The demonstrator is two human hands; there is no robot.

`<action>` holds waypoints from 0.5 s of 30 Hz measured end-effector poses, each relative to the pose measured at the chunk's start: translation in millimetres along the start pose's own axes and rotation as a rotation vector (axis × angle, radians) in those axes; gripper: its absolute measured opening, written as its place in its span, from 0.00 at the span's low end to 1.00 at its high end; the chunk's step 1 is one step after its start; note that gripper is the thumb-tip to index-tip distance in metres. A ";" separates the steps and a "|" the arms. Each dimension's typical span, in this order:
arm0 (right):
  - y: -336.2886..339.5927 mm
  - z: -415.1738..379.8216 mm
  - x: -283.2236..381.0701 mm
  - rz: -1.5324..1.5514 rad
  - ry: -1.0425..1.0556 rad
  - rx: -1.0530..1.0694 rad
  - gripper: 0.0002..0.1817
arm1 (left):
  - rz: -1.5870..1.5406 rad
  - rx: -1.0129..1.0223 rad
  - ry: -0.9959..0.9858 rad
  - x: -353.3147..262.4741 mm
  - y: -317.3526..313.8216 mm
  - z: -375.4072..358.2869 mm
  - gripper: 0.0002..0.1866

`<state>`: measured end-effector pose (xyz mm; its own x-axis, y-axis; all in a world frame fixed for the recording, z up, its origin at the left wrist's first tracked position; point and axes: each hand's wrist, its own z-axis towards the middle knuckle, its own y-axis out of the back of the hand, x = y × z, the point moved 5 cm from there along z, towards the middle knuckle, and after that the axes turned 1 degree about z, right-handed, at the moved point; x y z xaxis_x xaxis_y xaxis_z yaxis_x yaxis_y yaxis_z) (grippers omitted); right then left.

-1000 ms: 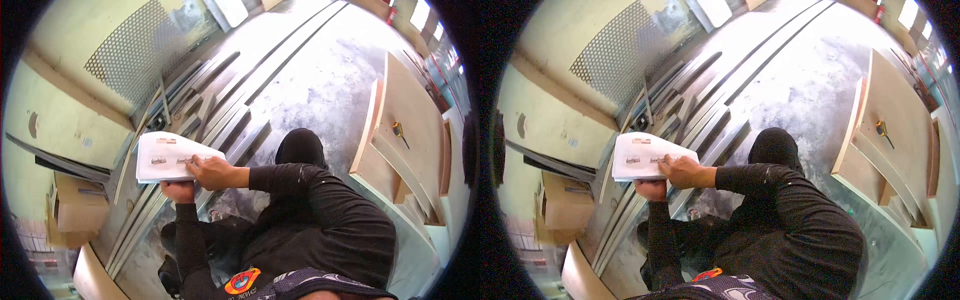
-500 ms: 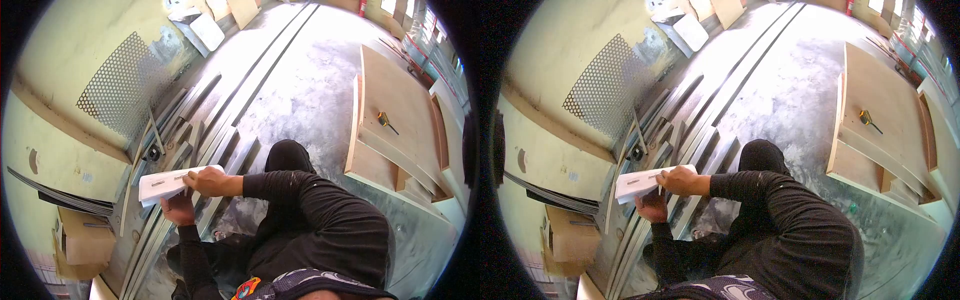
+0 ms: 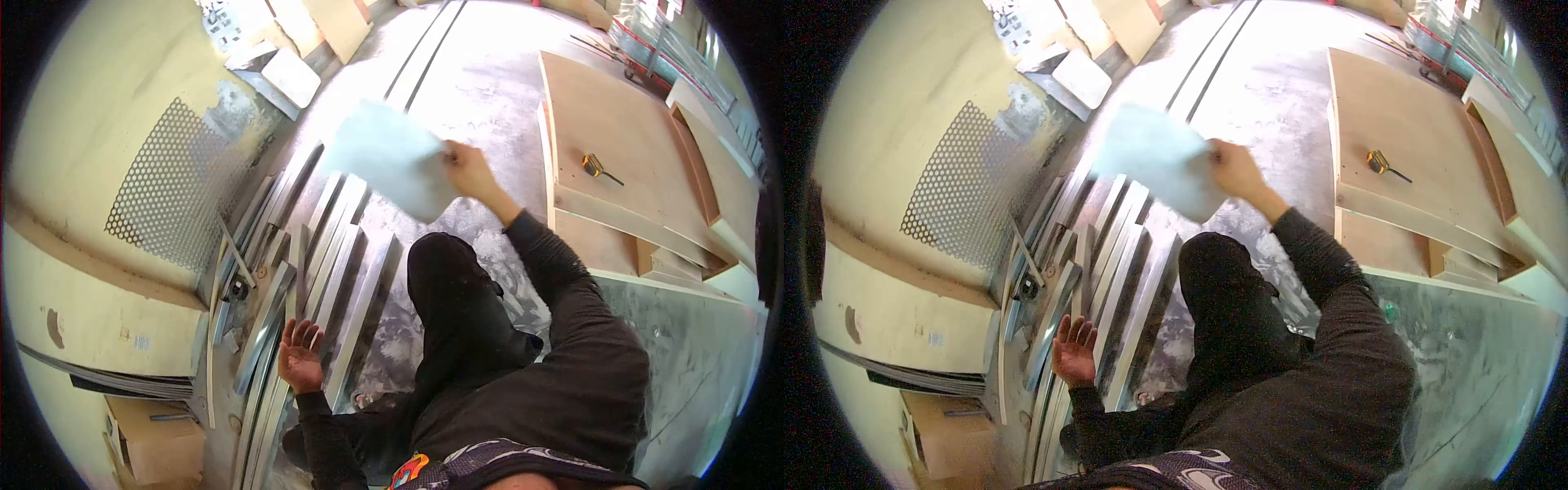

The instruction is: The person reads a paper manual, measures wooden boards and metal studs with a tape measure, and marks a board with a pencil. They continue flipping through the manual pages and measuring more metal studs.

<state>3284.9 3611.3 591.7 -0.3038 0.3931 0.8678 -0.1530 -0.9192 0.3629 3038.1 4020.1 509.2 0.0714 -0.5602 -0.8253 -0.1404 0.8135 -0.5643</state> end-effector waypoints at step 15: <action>371.2 -13.5 -76.4 -0.975 0.190 -0.980 0.13 | 0.095 -0.158 0.144 34.8 18.2 12.6 0.26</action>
<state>3238.7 3240.4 655.5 0.1956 0.9276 0.3182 -0.9381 0.0825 0.3364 3050.5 4017.4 470.0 -0.0896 -0.5079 -0.8568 -0.2938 0.8354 -0.4645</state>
